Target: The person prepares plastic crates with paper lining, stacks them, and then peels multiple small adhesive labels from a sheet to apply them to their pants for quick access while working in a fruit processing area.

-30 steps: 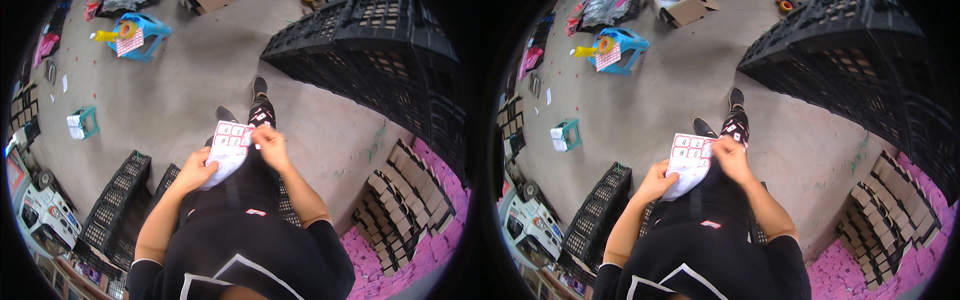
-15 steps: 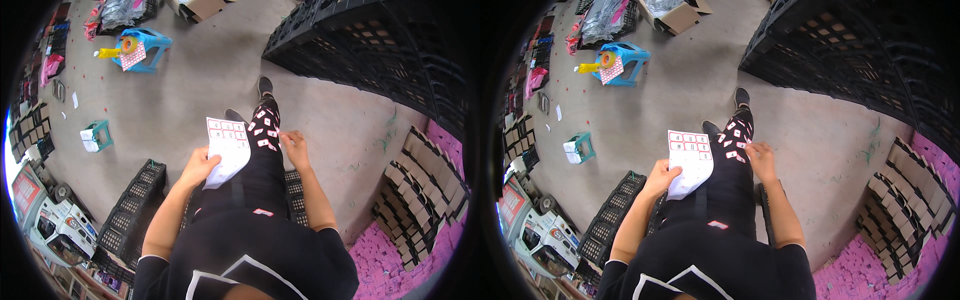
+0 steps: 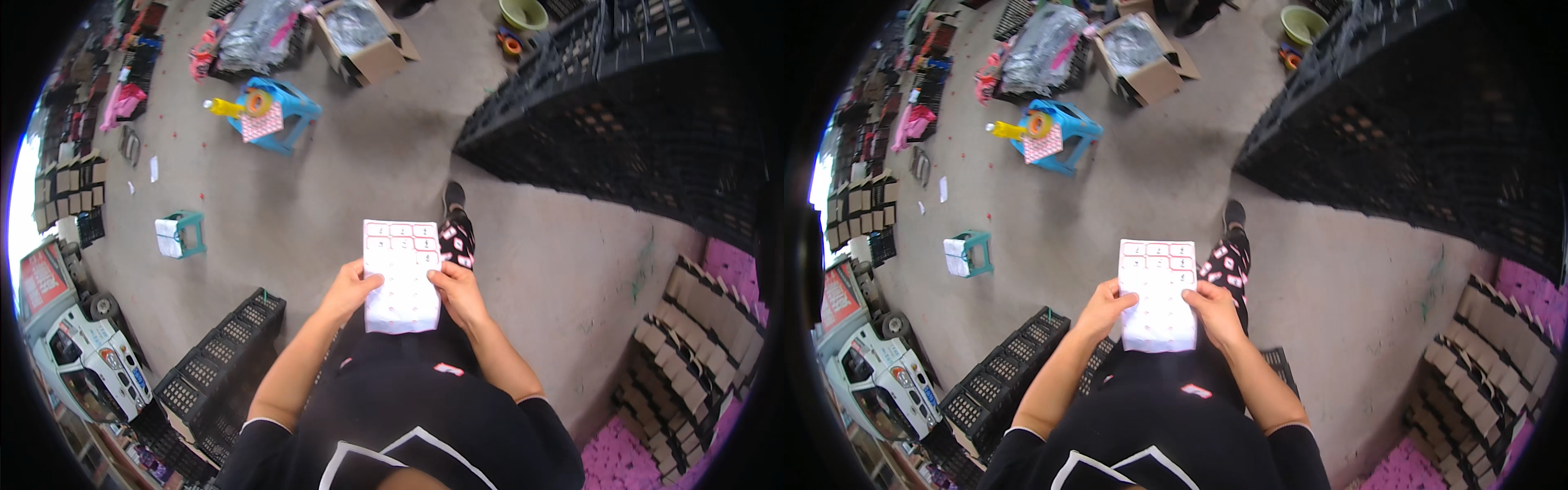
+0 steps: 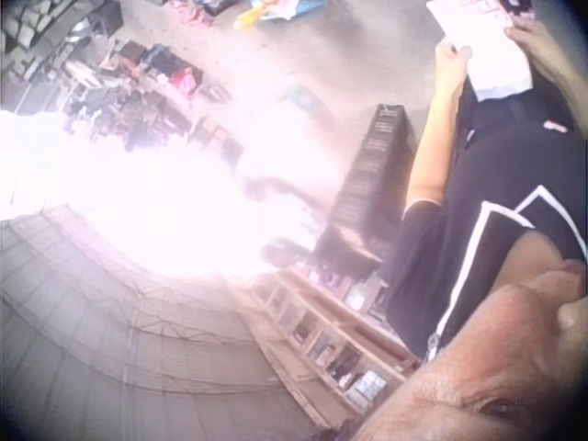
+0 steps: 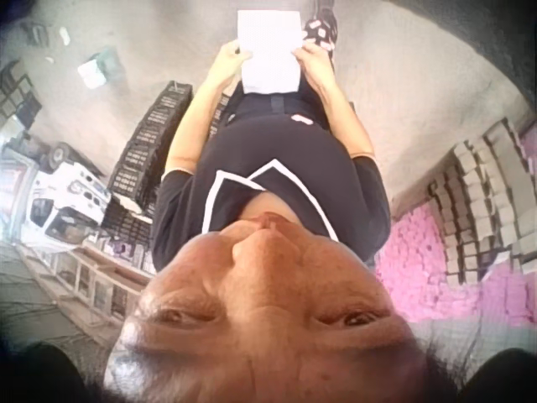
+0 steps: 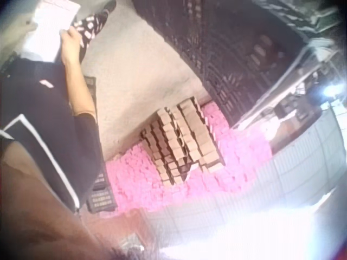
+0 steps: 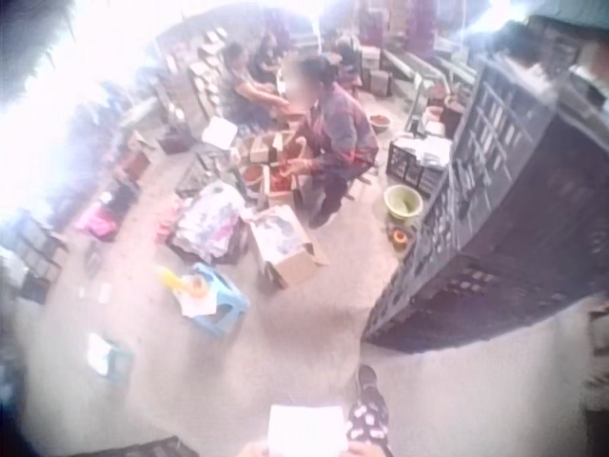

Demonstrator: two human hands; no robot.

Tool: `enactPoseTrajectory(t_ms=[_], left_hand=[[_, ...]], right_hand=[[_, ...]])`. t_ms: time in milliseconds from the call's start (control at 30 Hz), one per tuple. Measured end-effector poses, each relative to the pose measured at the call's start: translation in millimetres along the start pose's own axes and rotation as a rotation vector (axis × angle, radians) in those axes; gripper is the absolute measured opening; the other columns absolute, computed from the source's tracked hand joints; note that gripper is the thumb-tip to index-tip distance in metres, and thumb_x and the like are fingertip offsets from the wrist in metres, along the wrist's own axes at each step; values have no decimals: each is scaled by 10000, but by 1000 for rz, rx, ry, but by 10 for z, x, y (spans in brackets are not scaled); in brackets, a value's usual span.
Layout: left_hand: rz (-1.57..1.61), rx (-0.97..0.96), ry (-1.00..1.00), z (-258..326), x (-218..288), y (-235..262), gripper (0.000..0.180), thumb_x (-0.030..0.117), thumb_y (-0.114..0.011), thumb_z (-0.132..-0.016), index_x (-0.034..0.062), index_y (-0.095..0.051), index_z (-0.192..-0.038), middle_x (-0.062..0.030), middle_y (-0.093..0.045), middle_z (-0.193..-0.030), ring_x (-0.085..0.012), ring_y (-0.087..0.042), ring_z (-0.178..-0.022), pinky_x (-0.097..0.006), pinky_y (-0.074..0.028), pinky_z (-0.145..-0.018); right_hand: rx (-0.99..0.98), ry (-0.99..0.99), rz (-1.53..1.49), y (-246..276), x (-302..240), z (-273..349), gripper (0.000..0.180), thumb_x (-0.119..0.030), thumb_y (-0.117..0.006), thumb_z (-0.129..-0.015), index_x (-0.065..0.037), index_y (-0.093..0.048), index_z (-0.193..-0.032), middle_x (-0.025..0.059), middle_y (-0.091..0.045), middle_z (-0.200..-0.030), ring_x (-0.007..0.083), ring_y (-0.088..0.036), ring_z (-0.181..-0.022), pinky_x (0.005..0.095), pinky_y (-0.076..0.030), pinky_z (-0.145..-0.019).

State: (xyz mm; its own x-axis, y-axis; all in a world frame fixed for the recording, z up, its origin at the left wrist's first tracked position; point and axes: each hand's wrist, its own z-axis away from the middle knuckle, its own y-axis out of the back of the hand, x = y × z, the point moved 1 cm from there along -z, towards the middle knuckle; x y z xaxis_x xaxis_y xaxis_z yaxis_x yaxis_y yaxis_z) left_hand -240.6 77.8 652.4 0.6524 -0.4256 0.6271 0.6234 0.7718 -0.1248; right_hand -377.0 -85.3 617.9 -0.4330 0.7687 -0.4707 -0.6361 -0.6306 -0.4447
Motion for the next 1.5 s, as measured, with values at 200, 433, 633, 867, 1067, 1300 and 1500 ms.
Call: enactPoseTrajectory(t_ms=[200,433,633,867,1067,1300,1500], left_hand=[[-1017,323,-991,199,509,-273,344,138,-745,-671,57,-645,-990,-80,-600,-947,-266,-553,-865,-374,-432,-783],[-1025,302,-1036,141,355,-389,162,146,-725,-701,71,-668,-832,-34,-608,-842,-220,-571,-786,-349,-439,-691],[-908,159,-968,43,215,-432,115,54,-728,-684,65,-674,-785,-46,-621,-774,-232,-573,-712,-335,-451,-637],[-554,400,-585,-602,-348,-305,54,50,-636,-784,5,-606,-791,-115,-582,-780,-273,-585,-747,-377,-462,-677],[-1404,15,-578,-1096,-1368,-583,124,197,-642,-798,90,-605,-850,-71,-571,-871,-240,-592,-855,-379,-468,-710],[-779,-260,13,-1119,-1602,-688,236,220,-616,-830,21,-641,-956,-128,-640,-929,-276,-629,-899,-357,-496,-760],[-513,63,-599,-523,102,-866,527,66,-674,-717,42,-506,-1216,-143,-571,-1110,-266,-510,-1098,-384,-382,-982]], right_hand=[[-153,325,434,-318,-172,15,168,-57,-594,-862,16,-645,-1003,-9,-484,-767,66,-437,-718,236,-370,-651],[-247,365,480,-363,-306,148,248,30,-513,-840,13,-629,-1058,32,-532,-980,87,-487,-810,228,-399,-684],[-241,355,584,-46,-151,94,199,27,-538,-804,30,-634,-978,48,-575,-943,110,-519,-831,243,-412,-714],[431,303,378,1371,-443,552,143,13,-528,-794,11,-658,-855,-30,-563,-750,70,-489,-713,234,-391,-662],[545,227,320,1271,-404,837,206,23,-506,-816,63,-642,-965,28,-629,-882,87,-544,-810,242,-410,-761],[444,159,188,1045,-343,775,215,7,-508,-818,54,-641,-980,20,-638,-881,79,-549,-785,240,-434,-750],[311,138,308,687,-369,587,226,35,-516,-796,48,-634,-987,11,-613,-834,91,-545,-742,246,-439,-721]])
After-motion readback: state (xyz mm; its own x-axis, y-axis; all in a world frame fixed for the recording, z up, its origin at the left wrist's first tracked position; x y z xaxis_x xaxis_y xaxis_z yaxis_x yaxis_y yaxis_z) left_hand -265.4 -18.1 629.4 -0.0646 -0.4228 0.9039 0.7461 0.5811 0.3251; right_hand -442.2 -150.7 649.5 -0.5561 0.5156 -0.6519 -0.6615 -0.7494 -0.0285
